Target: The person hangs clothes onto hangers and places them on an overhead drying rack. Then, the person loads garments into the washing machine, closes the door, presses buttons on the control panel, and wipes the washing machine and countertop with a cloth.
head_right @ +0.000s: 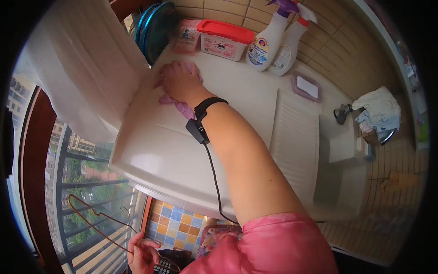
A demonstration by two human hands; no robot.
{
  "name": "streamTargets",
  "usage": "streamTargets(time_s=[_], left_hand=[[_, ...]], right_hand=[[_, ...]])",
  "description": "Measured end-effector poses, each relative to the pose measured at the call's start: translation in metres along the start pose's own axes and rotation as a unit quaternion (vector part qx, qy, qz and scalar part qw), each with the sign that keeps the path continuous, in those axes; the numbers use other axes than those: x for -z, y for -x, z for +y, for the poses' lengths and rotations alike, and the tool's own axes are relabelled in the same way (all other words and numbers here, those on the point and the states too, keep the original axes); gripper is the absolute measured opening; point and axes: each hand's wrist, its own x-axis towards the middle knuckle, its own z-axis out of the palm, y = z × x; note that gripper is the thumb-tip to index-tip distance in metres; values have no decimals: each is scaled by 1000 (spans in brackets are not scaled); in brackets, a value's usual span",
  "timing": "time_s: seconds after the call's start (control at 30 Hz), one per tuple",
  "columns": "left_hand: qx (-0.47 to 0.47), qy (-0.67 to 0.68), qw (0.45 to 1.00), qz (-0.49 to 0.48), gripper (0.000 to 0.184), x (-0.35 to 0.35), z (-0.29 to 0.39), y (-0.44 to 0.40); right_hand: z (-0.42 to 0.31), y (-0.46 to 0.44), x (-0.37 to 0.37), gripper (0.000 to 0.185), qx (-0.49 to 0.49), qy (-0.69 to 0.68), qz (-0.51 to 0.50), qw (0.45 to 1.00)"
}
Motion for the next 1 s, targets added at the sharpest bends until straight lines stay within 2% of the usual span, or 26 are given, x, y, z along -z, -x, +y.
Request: streamTargets(time_s=[0.03, 0.07, 0.13, 0.2, 0.23, 0.3, 0.37, 0.5, 0.6, 0.7, 0.83, 0.93, 1.0], left_hand=[[7, -37, 998, -48, 46, 7, 0, -2], [15, -41, 998, -52, 46, 10, -2, -1], [30, -49, 993, -104, 44, 4, 5, 1], [64, -44, 991, -109, 46, 10, -2, -1], [49, -63, 989, -123, 48, 17, -8, -6], [30, -74, 987, -143, 50, 18, -7, -6], [33, -72, 985, -155, 51, 13, 2, -1], [32, -70, 973, -218, 50, -9, 28, 1], [12, -85, 965, -249, 48, -36, 44, 5], [-54, -46, 957, -282, 47, -70, 52, -1], [-121, -33, 933, -337, 42, -118, 58, -27], [-62, 9, 910, -409, 44, -159, 59, -47], [-35, 17, 875, -482, 46, -194, 55, -67]], right_hand=[[23, 5, 1, 48, -23, 33, 19, 999], [46, 14, 5, 49, -46, 66, 36, 996], [94, 36, 19, 52, -120, 83, 3, 989], [134, 75, 34, 53, -158, 71, 4, 985], [154, 95, 42, 56, -180, 70, 3, 981], [154, 122, 50, 58, -205, 67, -2, 976], [126, 140, 61, 65, -292, 91, -36, 951], [3, 152, 46, 68, -111, -38, -56, 992], [-95, 161, 40, 63, 27, -168, -56, 984], [-122, 197, 49, 53, 128, -189, -77, 970], [-67, 294, 111, 51, 74, -157, -66, 983], [-18, 375, 174, 52, -22, -70, -93, 993], [17, 425, 204, 50, -138, -42, -111, 983]])
